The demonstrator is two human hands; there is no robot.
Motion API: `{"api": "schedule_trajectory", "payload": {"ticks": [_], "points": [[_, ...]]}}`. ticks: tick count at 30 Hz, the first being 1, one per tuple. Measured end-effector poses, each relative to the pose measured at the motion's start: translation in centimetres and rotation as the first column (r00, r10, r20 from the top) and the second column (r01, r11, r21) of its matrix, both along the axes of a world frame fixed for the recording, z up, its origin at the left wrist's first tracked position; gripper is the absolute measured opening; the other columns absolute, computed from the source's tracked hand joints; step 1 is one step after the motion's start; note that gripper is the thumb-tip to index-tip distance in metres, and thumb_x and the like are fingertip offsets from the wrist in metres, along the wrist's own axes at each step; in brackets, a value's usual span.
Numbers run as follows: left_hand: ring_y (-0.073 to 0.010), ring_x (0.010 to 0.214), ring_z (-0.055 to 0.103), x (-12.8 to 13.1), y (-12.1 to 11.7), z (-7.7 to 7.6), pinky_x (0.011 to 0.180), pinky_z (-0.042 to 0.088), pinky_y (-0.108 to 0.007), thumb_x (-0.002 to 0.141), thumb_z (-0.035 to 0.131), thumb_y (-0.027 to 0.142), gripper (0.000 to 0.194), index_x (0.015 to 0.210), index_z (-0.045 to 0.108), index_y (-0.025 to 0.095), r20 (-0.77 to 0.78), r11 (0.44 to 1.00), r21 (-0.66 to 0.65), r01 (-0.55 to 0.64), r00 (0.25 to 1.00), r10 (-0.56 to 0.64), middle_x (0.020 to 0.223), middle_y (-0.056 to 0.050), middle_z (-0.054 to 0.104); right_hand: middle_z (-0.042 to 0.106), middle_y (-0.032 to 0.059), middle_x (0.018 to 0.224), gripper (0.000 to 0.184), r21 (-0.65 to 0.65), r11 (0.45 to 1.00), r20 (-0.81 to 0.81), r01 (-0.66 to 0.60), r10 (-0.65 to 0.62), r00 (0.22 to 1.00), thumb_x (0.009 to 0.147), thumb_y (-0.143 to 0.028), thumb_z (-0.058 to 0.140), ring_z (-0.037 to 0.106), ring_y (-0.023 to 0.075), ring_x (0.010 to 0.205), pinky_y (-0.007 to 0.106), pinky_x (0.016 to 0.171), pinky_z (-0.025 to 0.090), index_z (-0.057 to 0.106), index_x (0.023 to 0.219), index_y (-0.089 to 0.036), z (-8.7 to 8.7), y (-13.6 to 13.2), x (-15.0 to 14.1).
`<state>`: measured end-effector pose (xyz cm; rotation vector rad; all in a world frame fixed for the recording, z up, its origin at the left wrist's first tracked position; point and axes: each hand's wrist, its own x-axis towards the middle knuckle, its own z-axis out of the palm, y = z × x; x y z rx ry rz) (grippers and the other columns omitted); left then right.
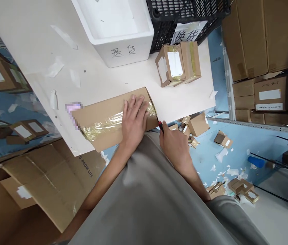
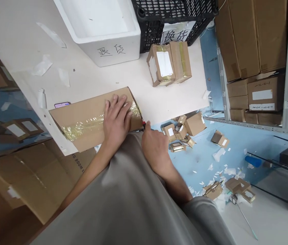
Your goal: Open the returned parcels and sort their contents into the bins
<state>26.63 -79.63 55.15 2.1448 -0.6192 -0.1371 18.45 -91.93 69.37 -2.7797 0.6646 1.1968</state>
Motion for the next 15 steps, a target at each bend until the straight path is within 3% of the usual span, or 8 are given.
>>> {"api": "schedule_trajectory", "payload": {"ticks": [5, 8, 10, 12, 15], "points": [[-0.0354, 0.171, 0.048, -0.3, 0.9, 0.1, 0.145, 0.024, -0.075, 0.120, 0.055, 0.048, 0.037, 0.150, 0.072, 0.034, 0.012, 0.999, -0.026, -0.035, 0.999, 0.036, 0.169, -0.009, 0.067, 0.088, 0.0152, 0.102, 0.053, 0.065, 0.997, 0.068, 0.050, -0.055, 0.996, 0.122, -0.036, 0.049, 0.085, 0.0317, 0.089, 0.034, 0.079, 0.056, 0.053, 0.173, -0.021, 2.4, -1.4, -0.9], [-0.0351, 0.175, 0.041, -0.1, 3.4, 1.1, 0.147, 0.021, -0.073, 0.117, 0.062, 0.048, 0.035, 0.149, 0.072, 0.038, 0.056, 0.977, 0.015, -0.211, 0.976, 0.209, 0.171, -0.005, 0.065, 0.087, 0.0128, 0.099, 0.046, 0.080, 0.988, 0.250, 0.130, -0.146, 0.957, 0.123, -0.041, 0.047, 0.082, 0.0318, 0.086, 0.033, 0.078, 0.050, 0.064, 0.160, -0.021, 1.2, -3.7, -1.1], [-0.0390, 0.180, 0.027, 0.0, 5.8, 2.0, 0.147, 0.016, -0.076, 0.113, 0.068, 0.051, 0.043, 0.154, 0.069, 0.038, 0.085, 0.919, 0.067, -0.389, 0.920, 0.383, 0.179, -0.006, 0.056, 0.086, 0.0129, 0.096, 0.042, 0.108, 0.976, 0.357, 0.189, -0.216, 0.909, 0.122, -0.045, 0.045, 0.080, 0.0310, 0.086, 0.033, 0.078, 0.048, 0.073, 0.141, -0.019, -1.6, -6.0, -0.7], [-0.0448, 0.183, 0.013, 0.2, 8.5, 2.6, 0.145, 0.014, -0.082, 0.106, 0.077, 0.057, 0.059, 0.159, 0.064, 0.036, 0.073, 0.847, 0.125, -0.516, 0.857, 0.511, 0.186, -0.009, 0.044, 0.084, 0.0119, 0.094, 0.044, 0.202, 0.950, 0.430, 0.240, -0.306, 0.849, 0.122, -0.051, 0.043, 0.077, 0.0287, 0.085, 0.033, 0.078, 0.047, 0.075, 0.122, -0.020, -5.7, -8.4, 0.2], [-0.0492, 0.182, 0.009, 0.5, 12.1, 2.3, 0.142, 0.022, -0.082, 0.096, 0.086, 0.062, 0.077, 0.163, 0.057, 0.036, -0.020, 0.775, 0.201, -0.599, 0.789, 0.614, 0.188, -0.012, 0.039, 0.079, 0.0071, 0.086, 0.056, 0.503, 0.818, 0.427, 0.278, -0.515, 0.743, 0.120, -0.068, 0.036, 0.071, 0.0221, 0.074, 0.032, 0.074, 0.050, 0.067, 0.103, -0.024, -12.9, -11.3, 2.2]]}}
